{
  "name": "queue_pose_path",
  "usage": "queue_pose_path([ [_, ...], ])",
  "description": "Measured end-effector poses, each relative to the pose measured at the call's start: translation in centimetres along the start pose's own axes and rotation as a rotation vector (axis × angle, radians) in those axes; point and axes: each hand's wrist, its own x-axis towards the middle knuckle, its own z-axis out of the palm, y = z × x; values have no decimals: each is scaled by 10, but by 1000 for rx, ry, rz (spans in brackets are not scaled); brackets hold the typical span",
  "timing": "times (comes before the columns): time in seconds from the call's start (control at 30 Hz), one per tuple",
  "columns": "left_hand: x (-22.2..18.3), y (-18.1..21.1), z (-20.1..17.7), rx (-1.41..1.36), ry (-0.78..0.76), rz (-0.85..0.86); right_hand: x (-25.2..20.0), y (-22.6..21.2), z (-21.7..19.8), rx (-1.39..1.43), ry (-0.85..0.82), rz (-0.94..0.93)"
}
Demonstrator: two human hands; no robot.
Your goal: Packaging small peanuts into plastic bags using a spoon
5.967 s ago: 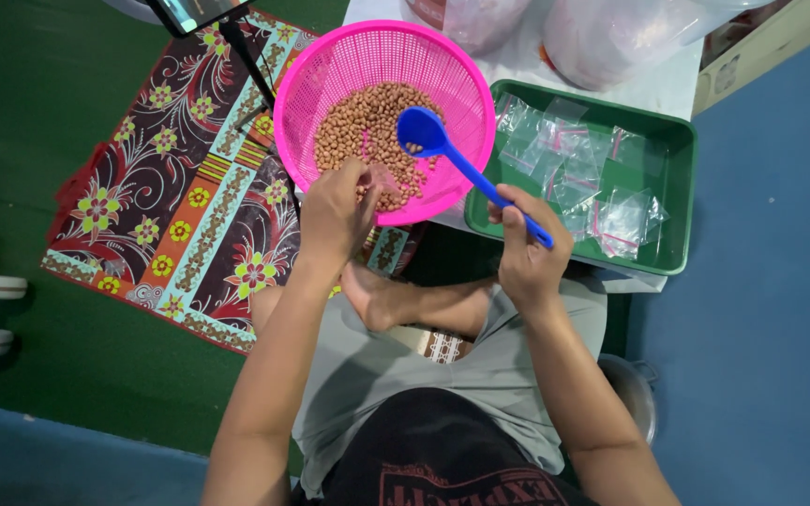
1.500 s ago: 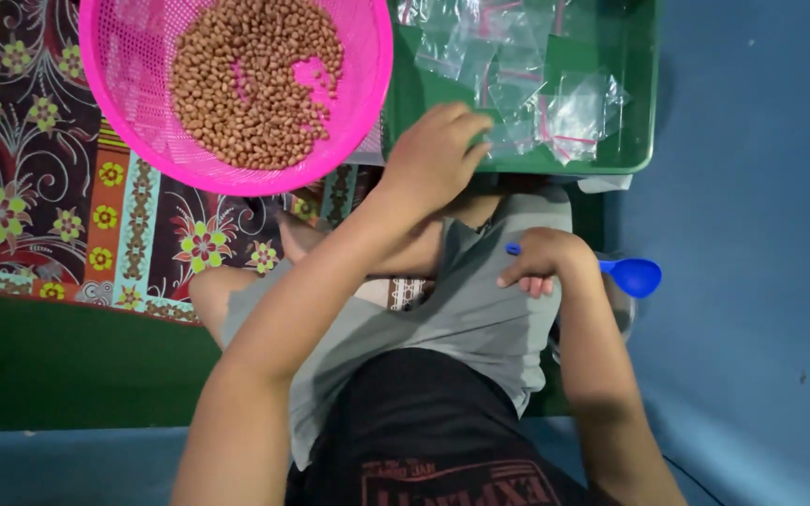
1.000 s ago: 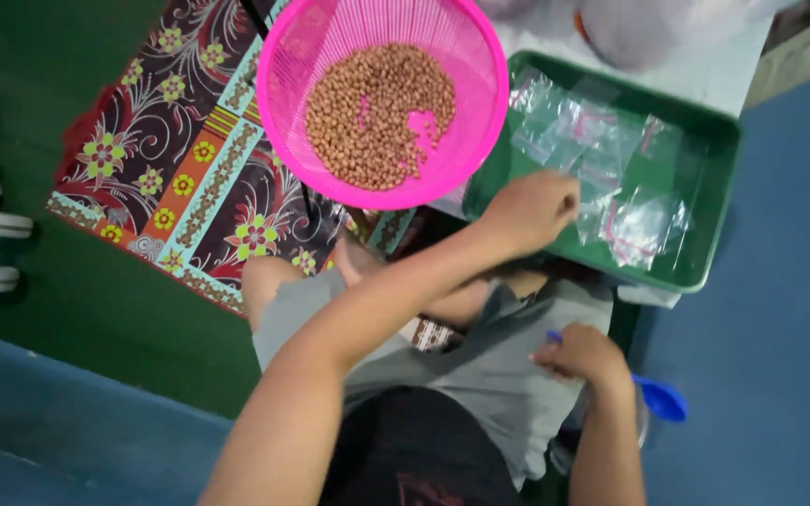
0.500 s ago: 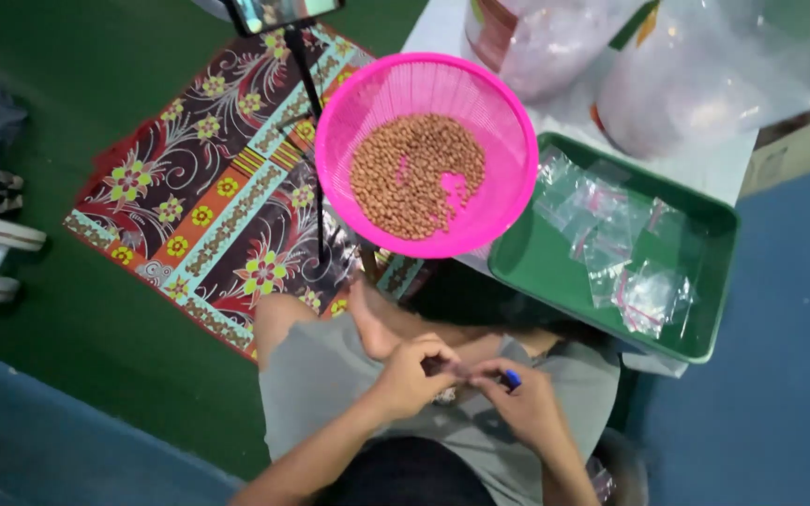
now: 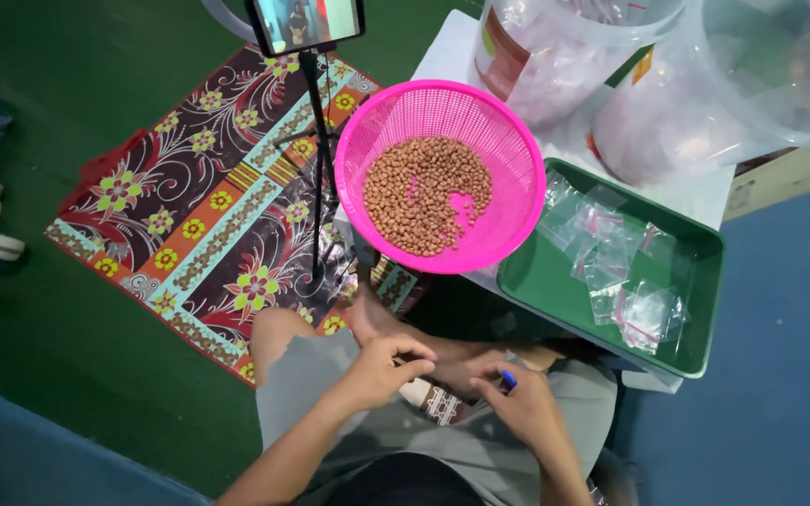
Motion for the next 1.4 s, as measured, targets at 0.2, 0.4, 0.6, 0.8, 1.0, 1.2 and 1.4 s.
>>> queue_pose_path([
  [0.2, 5, -5, 15, 101, 209, 81, -5, 1, 16, 125, 305, -85],
  [0.4, 2, 8, 30, -38, 84, -160, -7, -14, 31, 540, 28, -28],
  [0.6, 4, -15, 37, 55, 47, -50, 2, 10, 46, 632, 30, -13],
  [0.8, 3, -12, 35, -49, -35, -121, -1, 1, 33, 594, 17, 48],
  [1.0, 2, -27, 39, -100, 11, -96, 8, 17, 35, 534, 26, -50],
  [1.2, -8, -10, 37, 764, 73, 596, 8, 1, 34, 25, 135, -235],
  [1.4, -3, -51, 32, 915, -51, 736, 16, -1, 18, -118, -31, -189],
])
